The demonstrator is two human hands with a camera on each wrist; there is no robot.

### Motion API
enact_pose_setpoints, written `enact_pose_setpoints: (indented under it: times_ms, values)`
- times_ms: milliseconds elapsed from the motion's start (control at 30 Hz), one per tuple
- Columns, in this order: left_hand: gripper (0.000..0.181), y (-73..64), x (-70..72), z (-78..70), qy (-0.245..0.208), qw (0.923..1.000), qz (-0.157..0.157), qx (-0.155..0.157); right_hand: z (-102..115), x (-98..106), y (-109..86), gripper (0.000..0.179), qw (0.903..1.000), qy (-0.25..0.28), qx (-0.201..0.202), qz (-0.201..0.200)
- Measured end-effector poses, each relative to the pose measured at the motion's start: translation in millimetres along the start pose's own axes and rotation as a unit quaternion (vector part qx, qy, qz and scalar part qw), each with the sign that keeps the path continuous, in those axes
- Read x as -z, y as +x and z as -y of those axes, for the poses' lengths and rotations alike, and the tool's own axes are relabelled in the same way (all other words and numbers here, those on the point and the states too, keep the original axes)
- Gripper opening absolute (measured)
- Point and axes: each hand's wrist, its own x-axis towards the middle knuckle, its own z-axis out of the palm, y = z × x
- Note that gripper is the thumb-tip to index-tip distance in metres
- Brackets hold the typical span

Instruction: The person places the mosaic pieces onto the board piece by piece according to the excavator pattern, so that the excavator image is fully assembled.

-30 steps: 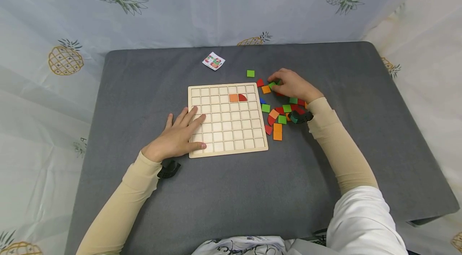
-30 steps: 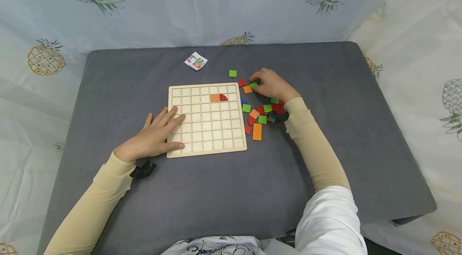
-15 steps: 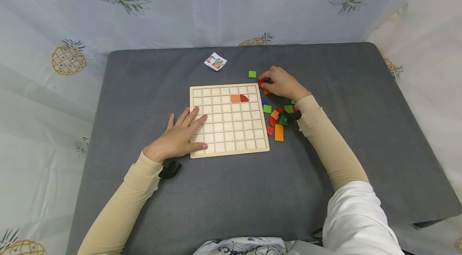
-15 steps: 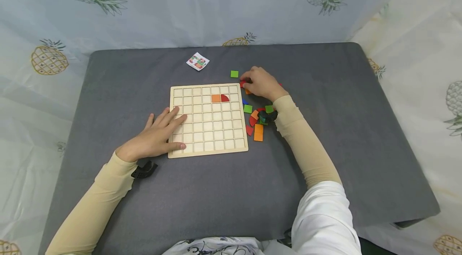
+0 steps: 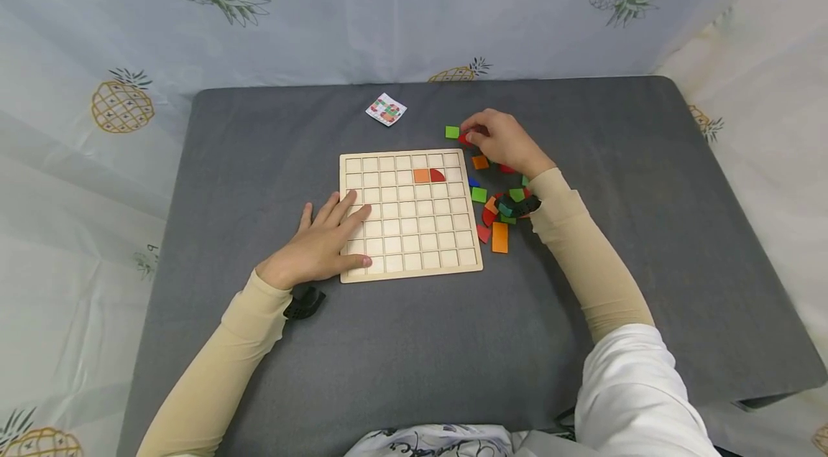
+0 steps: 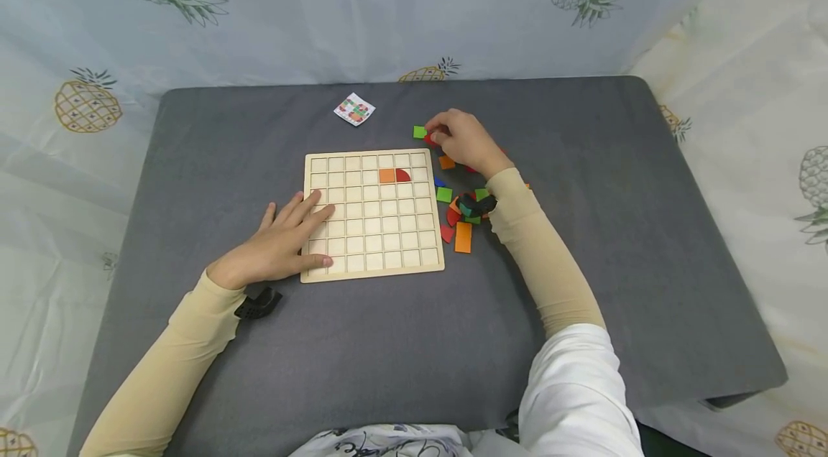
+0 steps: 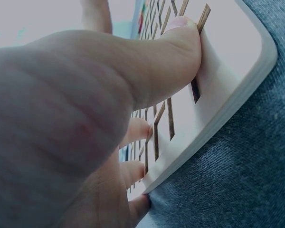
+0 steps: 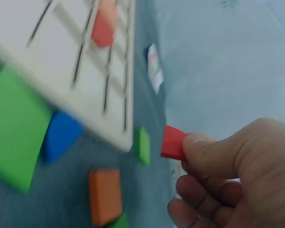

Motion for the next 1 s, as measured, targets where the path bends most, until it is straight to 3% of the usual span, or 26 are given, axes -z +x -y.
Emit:
enact_pose_setpoints:
  times_ms: [200,367,767,1000]
  values:
    - [0.089,-0.3,-0.1,0.6,0.000,1.0000,-0.002,0.001,20,-6,2.7,0.025,0.9969,0.065,0.037,-0.024]
    - [0.088,-1.0,0.1,0.6,-0.002,1.0000,-0.002,0.001,33,-15,7.8,0.023,0.9939,0.096,0.052,-0.013]
    - [0.091,0.8,0.9,-0.1,0.001,0.9999,0.010,0.013,54,-38,15.8,0.020,0.9901,0.103,0.087,0.039]
    - [0.092,0.8,1.5,-0.2,0.003,0.9999,0.011,0.013,57,-49,16.9,0.018,0.9898,0.092,0.085,0.069]
